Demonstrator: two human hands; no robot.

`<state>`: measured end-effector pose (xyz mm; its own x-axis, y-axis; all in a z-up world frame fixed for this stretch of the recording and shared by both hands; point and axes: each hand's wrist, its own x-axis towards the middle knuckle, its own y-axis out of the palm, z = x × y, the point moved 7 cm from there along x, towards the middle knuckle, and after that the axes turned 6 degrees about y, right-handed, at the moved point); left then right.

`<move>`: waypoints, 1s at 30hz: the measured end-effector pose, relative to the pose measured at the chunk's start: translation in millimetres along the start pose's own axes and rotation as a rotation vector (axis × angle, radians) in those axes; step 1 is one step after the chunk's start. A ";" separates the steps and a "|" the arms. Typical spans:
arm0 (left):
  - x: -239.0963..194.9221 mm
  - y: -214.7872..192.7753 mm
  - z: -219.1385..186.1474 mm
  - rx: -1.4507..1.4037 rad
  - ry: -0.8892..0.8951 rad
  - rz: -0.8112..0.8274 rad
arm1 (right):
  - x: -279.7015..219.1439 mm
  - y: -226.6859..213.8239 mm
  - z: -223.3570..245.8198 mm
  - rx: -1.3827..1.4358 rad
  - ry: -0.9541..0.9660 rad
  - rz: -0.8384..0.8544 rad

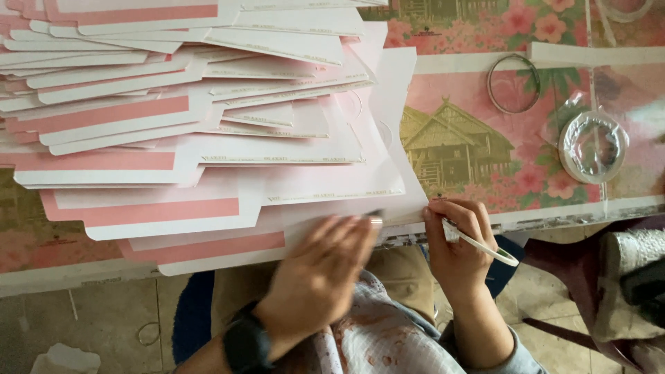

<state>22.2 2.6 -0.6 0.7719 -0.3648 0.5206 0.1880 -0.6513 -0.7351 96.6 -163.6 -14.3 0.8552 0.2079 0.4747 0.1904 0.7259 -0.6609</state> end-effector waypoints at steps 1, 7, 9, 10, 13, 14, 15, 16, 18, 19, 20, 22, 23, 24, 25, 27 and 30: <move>10.7 10.7 -2.3 0.005 0.003 -0.002 | 0.8 -2.0 -0.3 0.002 -0.004 -0.004; 44.3 13.6 -23.1 0.166 0.136 0.065 | 13.6 -5.4 11.4 -0.129 -0.107 0.148; 44.5 -16.6 -12.7 0.372 0.063 0.059 | 13.6 -27.6 2.2 0.132 0.004 -0.130; 39.0 -19.0 -3.3 0.379 0.063 0.058 | 13.7 -18.0 0.0 0.138 0.001 -0.132; 22.2 -26.4 33.3 0.270 -0.062 0.076 | 11.8 -7.9 3.1 0.161 -0.068 -0.262; 18.6 -31.7 47.1 0.352 -0.095 0.069 | 15.0 1.9 11.7 0.153 -0.138 -0.141; 12.9 -37.6 59.6 0.430 -0.131 0.071 | 14.3 11.9 21.1 0.144 -0.197 -0.016; 11.6 -31.2 54.6 0.431 -0.134 0.075 | 14.3 7.8 24.7 0.148 -0.194 -0.014; 11.6 -18.5 46.6 0.593 -0.120 0.083 | 18.0 4.1 23.9 0.240 -0.092 0.046; 14.7 -12.1 34.2 0.585 -0.119 0.089 | 18.3 0.7 26.0 0.237 -0.084 0.047; 18.7 -3.3 19.5 0.464 -0.084 0.100 | 18.8 -3.2 27.4 0.191 -0.072 0.040; 24.2 7.0 -0.2 0.338 -0.028 0.100 | 14.9 -1.4 19.7 0.129 -0.066 0.015; 27.4 9.5 -1.1 0.419 -0.071 0.105 | 6.9 -0.3 10.7 0.008 -0.056 0.012; 31.7 12.7 -3.0 0.499 -0.114 0.108 | -0.8 -0.8 -0.5 -0.113 -0.044 0.012; 34.4 20.8 -6.9 0.463 -0.057 0.099 | -4.7 -4.3 1.5 -0.162 -0.019 -0.026; 31.5 31.9 -1.7 0.722 -0.127 0.178 | -17.2 4.0 33.6 0.052 -0.350 0.070; 36.2 24.0 -7.1 0.689 -0.055 0.132 | -3.1 -14.1 69.4 0.285 -0.457 -0.019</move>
<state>50.4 -31.0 3.7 0.8411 -0.3656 0.3986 0.4182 -0.0278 -0.9079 57.8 -128.9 33.9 0.5443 0.4111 0.7313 0.0106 0.8682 -0.4960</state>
